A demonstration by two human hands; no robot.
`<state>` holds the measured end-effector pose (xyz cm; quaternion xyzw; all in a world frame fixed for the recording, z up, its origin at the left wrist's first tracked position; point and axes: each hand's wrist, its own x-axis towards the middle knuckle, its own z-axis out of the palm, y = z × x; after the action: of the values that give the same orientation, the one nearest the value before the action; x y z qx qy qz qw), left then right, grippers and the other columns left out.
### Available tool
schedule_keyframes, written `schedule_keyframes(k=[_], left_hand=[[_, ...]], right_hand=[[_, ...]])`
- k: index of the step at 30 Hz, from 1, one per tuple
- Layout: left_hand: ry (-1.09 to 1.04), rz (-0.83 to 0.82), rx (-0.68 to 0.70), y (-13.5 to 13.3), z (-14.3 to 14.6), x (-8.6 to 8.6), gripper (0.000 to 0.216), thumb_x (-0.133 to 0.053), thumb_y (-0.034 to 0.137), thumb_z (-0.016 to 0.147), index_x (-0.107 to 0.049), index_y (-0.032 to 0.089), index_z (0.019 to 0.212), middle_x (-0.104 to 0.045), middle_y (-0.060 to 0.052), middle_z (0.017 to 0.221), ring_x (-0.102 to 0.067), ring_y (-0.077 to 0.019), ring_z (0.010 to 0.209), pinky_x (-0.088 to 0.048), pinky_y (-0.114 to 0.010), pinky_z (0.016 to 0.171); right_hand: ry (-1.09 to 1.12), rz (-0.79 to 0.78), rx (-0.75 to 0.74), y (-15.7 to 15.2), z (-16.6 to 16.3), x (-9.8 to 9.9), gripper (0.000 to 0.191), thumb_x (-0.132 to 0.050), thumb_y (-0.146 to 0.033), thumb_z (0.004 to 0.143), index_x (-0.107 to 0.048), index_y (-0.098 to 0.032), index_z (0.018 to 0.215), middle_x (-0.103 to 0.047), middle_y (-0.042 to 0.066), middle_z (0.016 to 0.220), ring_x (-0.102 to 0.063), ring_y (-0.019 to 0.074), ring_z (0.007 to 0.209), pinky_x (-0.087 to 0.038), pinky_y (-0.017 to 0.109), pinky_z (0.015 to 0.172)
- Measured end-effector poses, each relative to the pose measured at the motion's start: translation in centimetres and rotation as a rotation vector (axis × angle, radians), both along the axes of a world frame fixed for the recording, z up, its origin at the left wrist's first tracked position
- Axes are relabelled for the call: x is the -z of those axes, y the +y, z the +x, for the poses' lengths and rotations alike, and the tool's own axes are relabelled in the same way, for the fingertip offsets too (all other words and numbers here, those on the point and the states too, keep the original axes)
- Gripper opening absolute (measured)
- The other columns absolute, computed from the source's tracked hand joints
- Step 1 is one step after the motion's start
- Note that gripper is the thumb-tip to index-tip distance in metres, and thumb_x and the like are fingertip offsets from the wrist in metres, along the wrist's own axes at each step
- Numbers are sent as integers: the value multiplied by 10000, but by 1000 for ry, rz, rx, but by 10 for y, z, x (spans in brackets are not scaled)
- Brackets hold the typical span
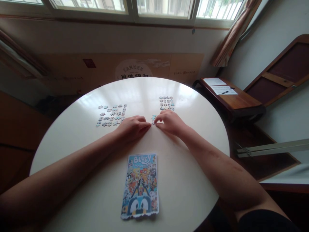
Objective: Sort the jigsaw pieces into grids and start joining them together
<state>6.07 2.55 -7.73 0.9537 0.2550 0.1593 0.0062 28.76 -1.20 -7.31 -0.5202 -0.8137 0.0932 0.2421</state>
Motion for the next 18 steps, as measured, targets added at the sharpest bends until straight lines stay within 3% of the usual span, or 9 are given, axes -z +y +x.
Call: schedule_keyframes(k=[9, 18], left_hand=[[78, 64, 27, -6, -3, -4, 284, -478, 284, 976, -723, 198, 861, -652, -61, 830, -572, -165, 737, -431, -278, 598], [137, 112, 59, -8, -6, -4, 251, -474, 241, 963, -672, 166, 829, -646, -66, 827, -573, -178, 724, -402, -275, 525]], right_hand=[[36, 7, -2, 1, -1, 3, 123, -673, -227, 839, -784, -268, 871, -705, 20, 825, -626, 199, 851, -471, 359, 849], [168, 177, 39, -3, -6, 0, 140, -634, -227, 880, -772, -238, 899, -728, 37, 848, -644, 212, 854, -506, 359, 808]])
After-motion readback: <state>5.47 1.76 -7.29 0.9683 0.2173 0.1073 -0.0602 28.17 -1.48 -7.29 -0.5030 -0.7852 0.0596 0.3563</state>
